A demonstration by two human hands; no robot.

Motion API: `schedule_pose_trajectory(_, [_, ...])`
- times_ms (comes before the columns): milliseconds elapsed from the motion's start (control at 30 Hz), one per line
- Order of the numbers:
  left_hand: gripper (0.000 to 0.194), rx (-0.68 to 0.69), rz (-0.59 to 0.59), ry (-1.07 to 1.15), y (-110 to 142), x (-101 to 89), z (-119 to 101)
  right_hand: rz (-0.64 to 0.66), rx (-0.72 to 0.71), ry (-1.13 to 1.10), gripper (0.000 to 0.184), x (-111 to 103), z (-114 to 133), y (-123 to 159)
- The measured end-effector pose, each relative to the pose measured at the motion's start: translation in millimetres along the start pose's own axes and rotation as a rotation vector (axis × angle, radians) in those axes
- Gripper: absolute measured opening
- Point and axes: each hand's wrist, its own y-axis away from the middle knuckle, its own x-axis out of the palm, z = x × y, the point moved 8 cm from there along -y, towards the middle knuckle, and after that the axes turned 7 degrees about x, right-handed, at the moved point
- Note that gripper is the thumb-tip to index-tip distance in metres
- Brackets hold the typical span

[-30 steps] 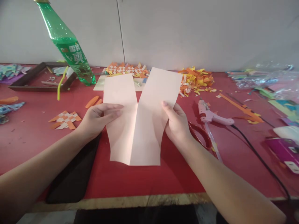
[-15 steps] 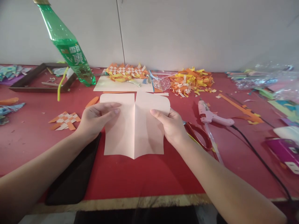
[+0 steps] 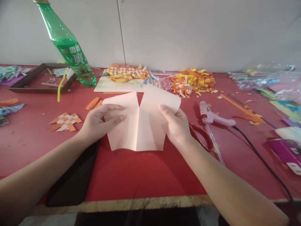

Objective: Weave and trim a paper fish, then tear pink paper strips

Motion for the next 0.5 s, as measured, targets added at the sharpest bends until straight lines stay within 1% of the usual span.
schedule_pose_trajectory(33, [0.017, -0.001, -0.024, -0.001, -0.2, -1.8, 1.3, 0.009, -0.003, 0.007, 0.027, 0.9, 0.7, 0.3])
schedule_pose_trajectory(100, [0.009, -0.010, -0.062, -0.002, -0.4, -5.7, 5.1, 0.030, 0.025, 0.034, 0.034, 3.0, -0.6, 1.7])
schedule_pose_trajectory(167, [0.009, -0.018, -0.080, 0.001, -0.4, -8.2, 7.7, 0.022, 0.095, 0.075, 0.036, 2.6, -5.4, 4.0])
schedule_pose_trajectory(233, [0.011, -0.024, -0.086, 0.011, -0.1, -9.1, 8.5, -0.013, 0.149, 0.105, 0.031, -0.4, -9.8, 6.3])
schedule_pose_trajectory(333, [0.013, -0.046, -0.084, 0.024, 0.2, -8.4, 9.7, -0.058, 0.119, 0.111, 0.022, -4.9, -9.2, 7.6])
schedule_pose_trajectory(500, [0.017, -0.101, -0.118, 0.094, -0.8, -9.9, 17.6, -0.057, 0.048, 0.079, 0.017, -6.9, -6.1, 5.5])
